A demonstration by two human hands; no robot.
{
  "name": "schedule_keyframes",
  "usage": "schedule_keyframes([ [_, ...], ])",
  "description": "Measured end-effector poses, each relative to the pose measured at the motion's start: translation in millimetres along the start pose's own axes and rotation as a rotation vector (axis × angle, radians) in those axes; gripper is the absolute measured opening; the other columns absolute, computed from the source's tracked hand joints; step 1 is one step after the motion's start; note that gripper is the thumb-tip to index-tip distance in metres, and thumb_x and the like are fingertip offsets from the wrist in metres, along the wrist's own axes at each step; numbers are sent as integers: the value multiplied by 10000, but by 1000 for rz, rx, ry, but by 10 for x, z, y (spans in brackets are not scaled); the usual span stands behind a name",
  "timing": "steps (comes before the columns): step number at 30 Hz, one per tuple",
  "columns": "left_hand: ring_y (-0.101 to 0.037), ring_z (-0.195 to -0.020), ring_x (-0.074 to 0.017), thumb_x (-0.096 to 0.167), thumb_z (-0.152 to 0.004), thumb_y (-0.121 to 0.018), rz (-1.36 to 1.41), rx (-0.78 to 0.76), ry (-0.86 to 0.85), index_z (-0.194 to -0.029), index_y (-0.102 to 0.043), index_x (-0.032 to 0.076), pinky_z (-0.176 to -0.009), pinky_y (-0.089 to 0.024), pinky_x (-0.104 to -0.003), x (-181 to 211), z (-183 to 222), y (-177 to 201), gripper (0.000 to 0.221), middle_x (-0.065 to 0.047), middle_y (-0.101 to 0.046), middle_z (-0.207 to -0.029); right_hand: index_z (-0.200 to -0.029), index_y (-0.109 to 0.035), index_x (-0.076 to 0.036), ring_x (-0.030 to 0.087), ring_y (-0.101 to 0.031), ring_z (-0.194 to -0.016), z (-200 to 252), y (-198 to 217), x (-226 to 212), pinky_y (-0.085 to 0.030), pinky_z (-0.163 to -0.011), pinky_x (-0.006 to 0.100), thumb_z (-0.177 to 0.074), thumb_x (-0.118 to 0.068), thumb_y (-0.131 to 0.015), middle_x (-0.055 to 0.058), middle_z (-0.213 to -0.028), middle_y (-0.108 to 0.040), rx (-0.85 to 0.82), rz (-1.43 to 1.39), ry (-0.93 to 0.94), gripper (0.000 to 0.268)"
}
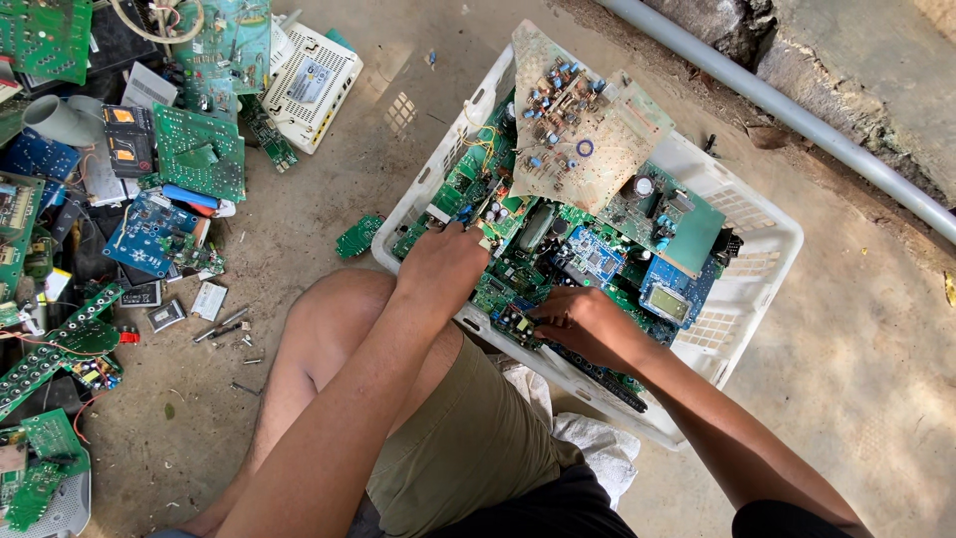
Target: The person sorts through various electronic components including circuit boards, batteries, and routers, moving them between crates and piles on the floor.
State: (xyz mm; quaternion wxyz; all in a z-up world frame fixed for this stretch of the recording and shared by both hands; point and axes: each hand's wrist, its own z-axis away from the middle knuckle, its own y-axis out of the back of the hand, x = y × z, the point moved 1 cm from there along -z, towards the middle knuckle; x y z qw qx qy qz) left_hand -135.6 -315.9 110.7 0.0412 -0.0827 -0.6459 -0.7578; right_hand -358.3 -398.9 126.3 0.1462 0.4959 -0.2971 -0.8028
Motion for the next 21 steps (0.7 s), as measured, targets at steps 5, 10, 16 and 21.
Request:
schedule_keyframes([
  [5,-731,-868,-294,-37,-880,-720,19,50,5,-839,-782,129,-795,-618,-511,16,23,129,182,-77,-729,-885,-1122,-772,-5,264,-757,-788,1,24,-48,-646,-663,358,-901,-106,-759,174,-917,-756,-5,-56,27,243],
  [10,-746,-767,-217,73,-827,-670,-40,204,105,-757,-774,227,-727,-585,-492,130,96,291,198,6,-729,-766,-1195,-729,8,457,-734,-799,14,157,-219,-587,-628,527,-885,-90,-699,261,-930,-730,39,-37,159,327],
  [16,-671,-1012,-229,400,-1001,-619,215,734,99,-1135,-686,232,-861,-483,-411,-114,1395,1047,225,36,-682,-1106,-1243,-735,-45,189,-717,-1023,-113,179,-428,-563,-776,329,-984,-251,-613,93,-1237,-757,268,66,97,352],
  [21,-707,-1070,-307,337,-1000,-658,534,840,543,-1154,-697,101,-905,-522,-413,-922,2981,700,285,-108,-737,-1166,-1371,-764,-7,129,-591,-805,-490,157,-1242,-468,-820,327,-1088,-123,-719,79,-937,-719,494,290,314,310],
])
